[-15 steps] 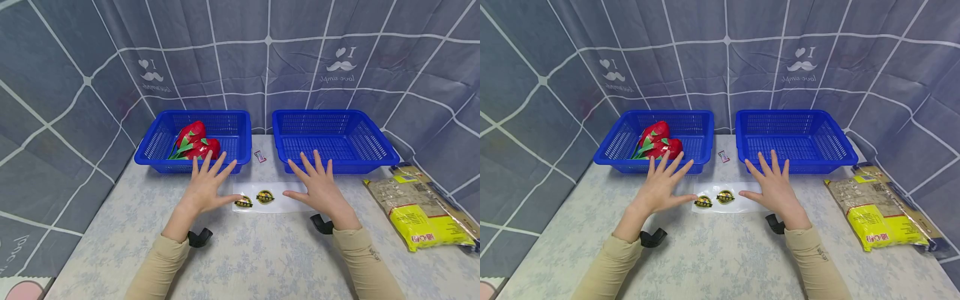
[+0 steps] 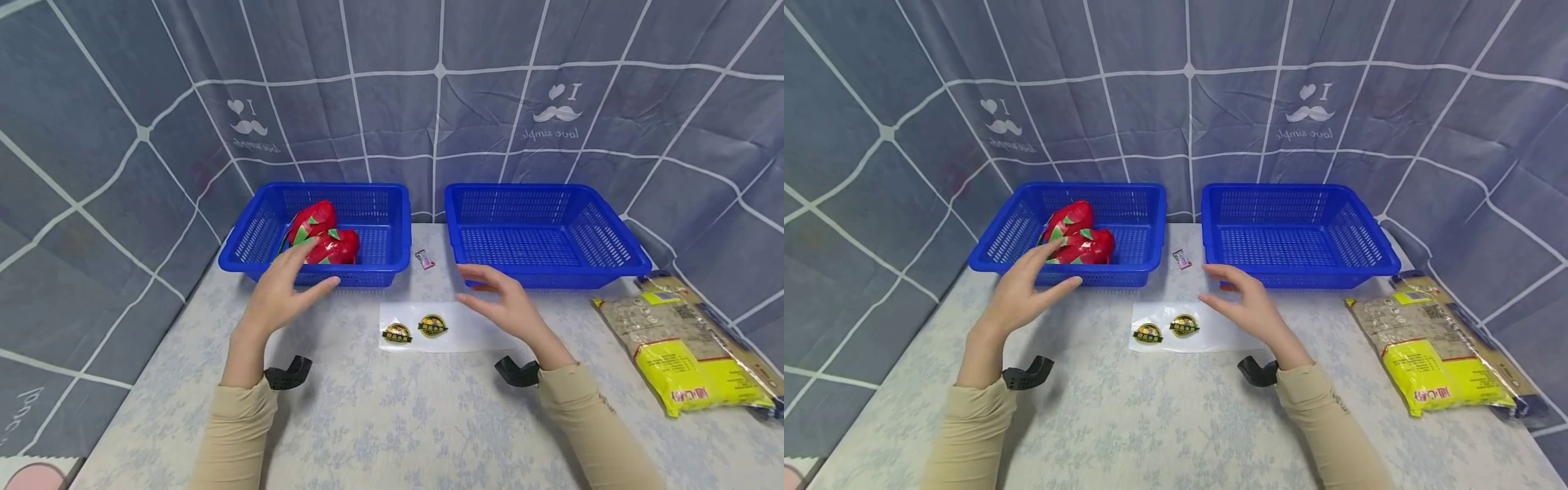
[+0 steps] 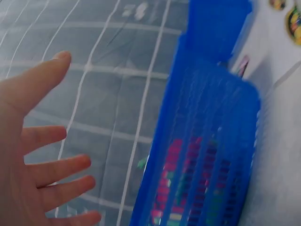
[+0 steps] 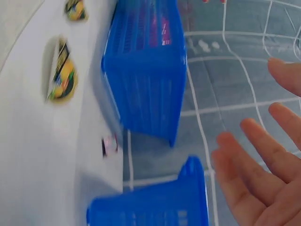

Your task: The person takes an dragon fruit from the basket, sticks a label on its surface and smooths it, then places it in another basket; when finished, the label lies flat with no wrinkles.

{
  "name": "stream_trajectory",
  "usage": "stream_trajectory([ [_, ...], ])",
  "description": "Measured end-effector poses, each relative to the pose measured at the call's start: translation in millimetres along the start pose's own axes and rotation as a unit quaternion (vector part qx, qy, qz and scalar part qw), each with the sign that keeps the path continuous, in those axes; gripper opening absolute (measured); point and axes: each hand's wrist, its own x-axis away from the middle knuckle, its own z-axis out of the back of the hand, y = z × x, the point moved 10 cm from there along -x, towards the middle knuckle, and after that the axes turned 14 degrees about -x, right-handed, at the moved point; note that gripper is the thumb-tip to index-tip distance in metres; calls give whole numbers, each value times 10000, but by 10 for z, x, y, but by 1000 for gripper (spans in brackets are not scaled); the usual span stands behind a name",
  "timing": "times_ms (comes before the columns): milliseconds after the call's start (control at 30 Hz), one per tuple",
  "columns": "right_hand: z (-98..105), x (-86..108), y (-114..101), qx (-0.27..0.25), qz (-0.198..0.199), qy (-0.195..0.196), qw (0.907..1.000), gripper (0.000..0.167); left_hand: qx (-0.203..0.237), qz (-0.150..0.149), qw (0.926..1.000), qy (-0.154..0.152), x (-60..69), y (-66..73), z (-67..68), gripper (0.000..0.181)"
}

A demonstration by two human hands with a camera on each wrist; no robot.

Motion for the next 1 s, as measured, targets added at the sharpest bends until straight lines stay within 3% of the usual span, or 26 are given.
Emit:
stream_trajectory([
  [100,-74,-118,7,-649,-253,-187,9974,41,787,276,9963,210,36,-197,84,61],
  [233,-181,-329,18,-1177,-576,-298,9909,38,1710,478,9831,439,85,-450,129,44],
  [433,-370,-677,-24,-1653,-653,-338,9835,36,2835,905,9538,418,161,-800,108,33],
  [633,-596,-985,-69,-1612,-767,-415,9831,34,3527,1368,9251,342,253,-913,96,22],
  [733,-725,-1127,-70,-1779,-834,-485,9793,32,3903,1579,9064,339,281,-972,29,20],
  [833,-832,-1249,-66,-1938,-873,-489,9759,32,4109,1797,8933,296,288,-1107,-105,26],
  [900,-896,-1323,-54,-1978,-869,-484,9752,31,4050,1898,8939,294,280,-1236,-213,33],
  [1000,-981,-1420,-23,-1973,-883,-440,9754,31,4103,1845,8916,519,250,-1581,-458,38],
])
